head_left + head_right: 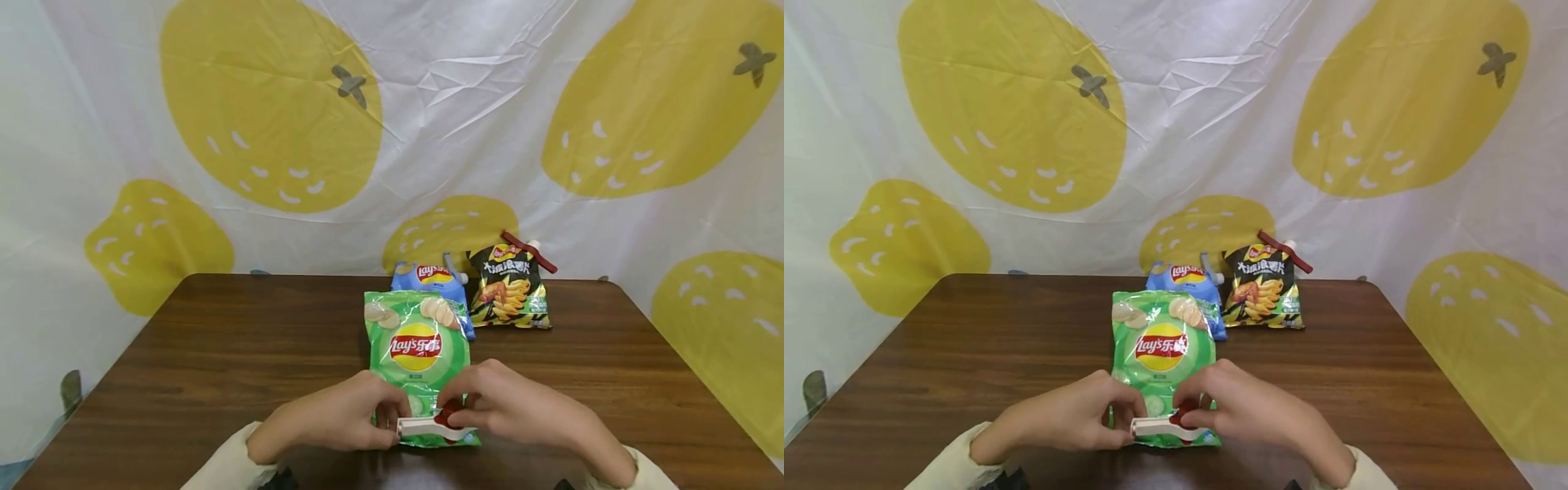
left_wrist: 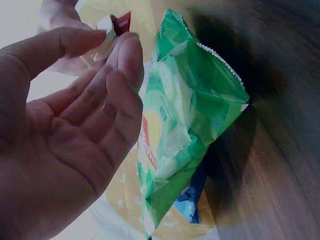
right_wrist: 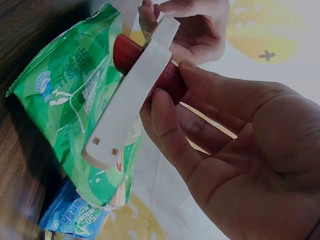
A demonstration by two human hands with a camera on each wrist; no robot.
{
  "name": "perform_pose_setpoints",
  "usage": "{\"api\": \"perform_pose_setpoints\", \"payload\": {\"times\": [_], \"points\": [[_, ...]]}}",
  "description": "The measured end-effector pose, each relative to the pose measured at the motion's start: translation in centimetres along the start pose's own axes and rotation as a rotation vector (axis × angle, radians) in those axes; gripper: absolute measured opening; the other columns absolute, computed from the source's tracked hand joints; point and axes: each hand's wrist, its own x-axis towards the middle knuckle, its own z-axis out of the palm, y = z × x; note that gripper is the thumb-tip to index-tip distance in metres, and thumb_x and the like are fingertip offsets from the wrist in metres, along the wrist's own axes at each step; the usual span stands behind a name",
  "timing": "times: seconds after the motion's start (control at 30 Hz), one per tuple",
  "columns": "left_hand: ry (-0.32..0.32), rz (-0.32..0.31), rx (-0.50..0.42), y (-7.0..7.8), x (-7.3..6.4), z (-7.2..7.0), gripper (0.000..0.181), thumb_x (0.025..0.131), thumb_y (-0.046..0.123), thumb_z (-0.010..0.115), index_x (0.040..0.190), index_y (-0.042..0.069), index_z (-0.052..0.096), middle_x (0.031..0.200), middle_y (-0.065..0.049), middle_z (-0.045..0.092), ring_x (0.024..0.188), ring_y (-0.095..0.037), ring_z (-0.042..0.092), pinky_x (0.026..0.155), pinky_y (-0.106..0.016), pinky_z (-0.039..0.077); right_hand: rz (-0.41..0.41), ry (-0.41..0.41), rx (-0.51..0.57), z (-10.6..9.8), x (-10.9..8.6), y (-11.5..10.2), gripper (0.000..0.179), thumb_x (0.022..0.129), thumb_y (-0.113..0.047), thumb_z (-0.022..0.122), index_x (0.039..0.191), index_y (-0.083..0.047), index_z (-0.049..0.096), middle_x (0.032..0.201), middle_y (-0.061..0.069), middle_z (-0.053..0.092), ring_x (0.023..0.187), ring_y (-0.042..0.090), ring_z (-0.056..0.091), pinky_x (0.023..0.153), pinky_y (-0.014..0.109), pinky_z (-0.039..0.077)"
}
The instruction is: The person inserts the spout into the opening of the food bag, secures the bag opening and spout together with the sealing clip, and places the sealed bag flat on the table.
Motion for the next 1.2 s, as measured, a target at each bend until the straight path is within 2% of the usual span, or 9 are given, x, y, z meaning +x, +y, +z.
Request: {"api": "perform_pose_setpoints", "payload": {"times": [0.23,0.33,0.43,0.6,0.77,0.9,1.07,1.17,1.2], "points": [[0.156,-0.05,0.054,-0.7,0.2,0.6,0.011,0.082,0.002,0.063,0.089,0.01,0.066,0.068,0.015,0.056,0.059,0.003,0.047,0.054,-0.015,0.043,-0.035,-0.006,0.008,0.3,0.2,0.0,0.013,0.093,-0.013,0.071,0.103,-0.02,0.074,0.093,-0.017,0.069,0.081,-0.002,0.063,0.07,0.02,0.053],[0.183,-0.068,0.026,-0.9,0.3,0.6,0.008,0.086,0.002,0.062,0.087,0.01,0.066,0.063,0.014,0.055,0.054,0.003,0.046,0.051,-0.015,0.04,-0.042,-0.021,0.024,0.4,0.2,-0.3,0.011,0.094,-0.016,0.069,0.102,-0.022,0.073,0.092,-0.018,0.069,0.081,-0.001,0.063,0.07,0.02,0.053],[0.162,-0.071,0.01,-1.0,0.4,0.8,0.011,0.088,0.004,0.064,0.081,0.012,0.064,0.058,0.013,0.052,0.049,0.003,0.045,0.048,-0.015,0.038,-0.019,-0.042,0.021,0.6,0.2,-0.5,0.01,0.093,-0.018,0.07,0.101,-0.023,0.074,0.091,-0.019,0.068,0.081,-0.002,0.063,0.07,0.019,0.053],[0.107,-0.088,0.016,-0.7,0.4,1.4,0.015,0.089,0.003,0.063,0.08,0.014,0.06,0.055,0.012,0.051,0.043,0.004,0.05,0.045,-0.017,0.044,-0.01,-0.067,-0.027,0.7,0.2,-0.5,0.013,0.09,-0.013,0.073,0.1,-0.022,0.074,0.091,-0.018,0.069,0.081,-0.004,0.061,0.071,0.017,0.052],[0.074,-0.103,-0.022,-0.8,0.4,1.8,0.015,0.09,0.001,0.061,0.082,0.013,0.057,0.057,0.009,0.055,0.042,0.001,0.054,0.044,-0.02,0.048,-0.002,-0.05,-0.078,0.8,0.4,-0.8,0.017,0.091,-0.005,0.071,0.097,-0.021,0.072,0.088,-0.018,0.067,0.08,-0.004,0.06,0.071,0.017,0.051],[0.008,-0.084,-0.05,-1.1,0.5,2.1,0.016,0.093,0.001,0.059,0.083,0.013,0.056,0.059,0.006,0.061,0.043,-0.002,0.057,0.044,-0.02,0.047,0.052,0.023,-0.121,0.8,0.6,-0.9,0.009,0.097,-0.015,0.066,0.098,-0.021,0.073,0.088,-0.019,0.066,0.079,-0.004,0.059,0.07,0.019,0.052],[-0.072,-0.041,0.006,-1.3,0.6,2.9,0.017,0.094,0.0,0.058,0.083,0.013,0.055,0.06,0.009,0.063,0.044,0.001,0.059,0.043,-0.018,0.044,0.061,0.175,-0.179,0.5,0.6,-0.4,0.011,0.1,-0.022,0.062,0.1,-0.019,0.073,0.09,-0.018,0.067,0.079,-0.003,0.06,0.07,0.025,0.054],[-0.051,-0.039,0.069,-1.3,0.7,3.2,0.017,0.093,0.001,0.059,0.083,0.014,0.055,0.059,0.013,0.06,0.043,0.004,0.056,0.042,-0.017,0.044,0.042,0.203,-0.202,0.5,0.6,0.0,0.01,0.099,-0.021,0.063,0.1,-0.019,0.073,0.092,-0.017,0.067,0.081,-0.002,0.059,0.071,0.027,0.054],[-0.025,-0.038,0.122,-1.4,0.7,3.3,0.017,0.092,0.003,0.06,0.081,0.015,0.055,0.058,0.014,0.057,0.043,0.006,0.053,0.043,-0.016,0.043,0.039,0.205,-0.209,0.4,0.5,0.1,0.01,0.099,-0.02,0.063,0.1,-0.019,0.072,0.092,-0.017,0.067,0.081,-0.002,0.059,0.071,0.028,0.054]]}}
